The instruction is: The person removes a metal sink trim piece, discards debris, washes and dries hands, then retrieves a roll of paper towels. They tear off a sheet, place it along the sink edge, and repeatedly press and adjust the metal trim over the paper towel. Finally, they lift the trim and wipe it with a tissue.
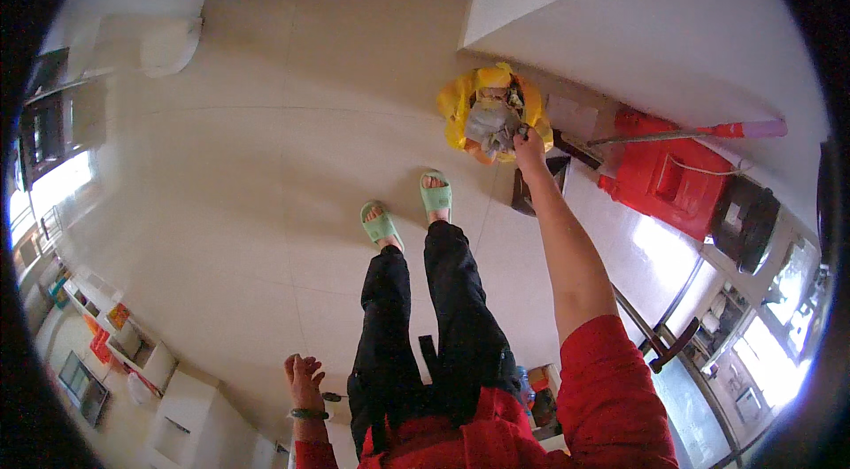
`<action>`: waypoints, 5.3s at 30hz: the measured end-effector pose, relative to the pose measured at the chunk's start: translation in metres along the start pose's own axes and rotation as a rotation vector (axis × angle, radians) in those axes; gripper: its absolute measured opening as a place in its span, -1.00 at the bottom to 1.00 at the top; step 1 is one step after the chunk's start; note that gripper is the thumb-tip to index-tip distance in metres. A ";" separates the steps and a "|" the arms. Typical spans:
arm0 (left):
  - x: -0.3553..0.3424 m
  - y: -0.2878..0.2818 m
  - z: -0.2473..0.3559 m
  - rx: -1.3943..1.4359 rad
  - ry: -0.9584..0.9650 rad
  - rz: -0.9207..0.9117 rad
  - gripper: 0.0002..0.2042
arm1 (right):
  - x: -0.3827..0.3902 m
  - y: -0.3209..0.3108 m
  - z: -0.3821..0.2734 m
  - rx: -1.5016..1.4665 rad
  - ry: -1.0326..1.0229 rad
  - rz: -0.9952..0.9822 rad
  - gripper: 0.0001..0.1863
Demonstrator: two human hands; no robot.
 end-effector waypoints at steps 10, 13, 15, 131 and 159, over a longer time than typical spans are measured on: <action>0.000 0.016 -0.002 -0.037 -0.014 -0.028 -0.73 | -0.007 -0.036 0.023 -0.148 0.274 0.112 -0.47; 0.005 0.026 -0.003 -0.054 -0.024 -0.044 -0.73 | -0.006 -0.049 0.030 -0.135 0.288 0.121 -0.41; 0.008 0.032 -0.006 -0.062 -0.026 -0.057 -0.73 | -0.006 -0.052 0.026 -0.167 0.230 0.147 -0.39; 1.105 0.731 -0.956 -1.259 0.565 -2.122 -0.72 | 0.792 -0.166 1.093 -2.393 1.623 1.462 -0.62; 1.573 1.123 -1.668 -1.348 0.632 -2.010 -0.75 | 0.551 -0.726 2.062 -2.153 1.320 0.924 -0.70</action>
Point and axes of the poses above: each hand's wrist, its own x-axis away from the middle knuckle, its own y-axis out of the palm, z = x × y, the point moved 6 cm from there along -x, towards the middle knuckle, and after that the axes turned 4 degrees about x, right-handed, at the moved point
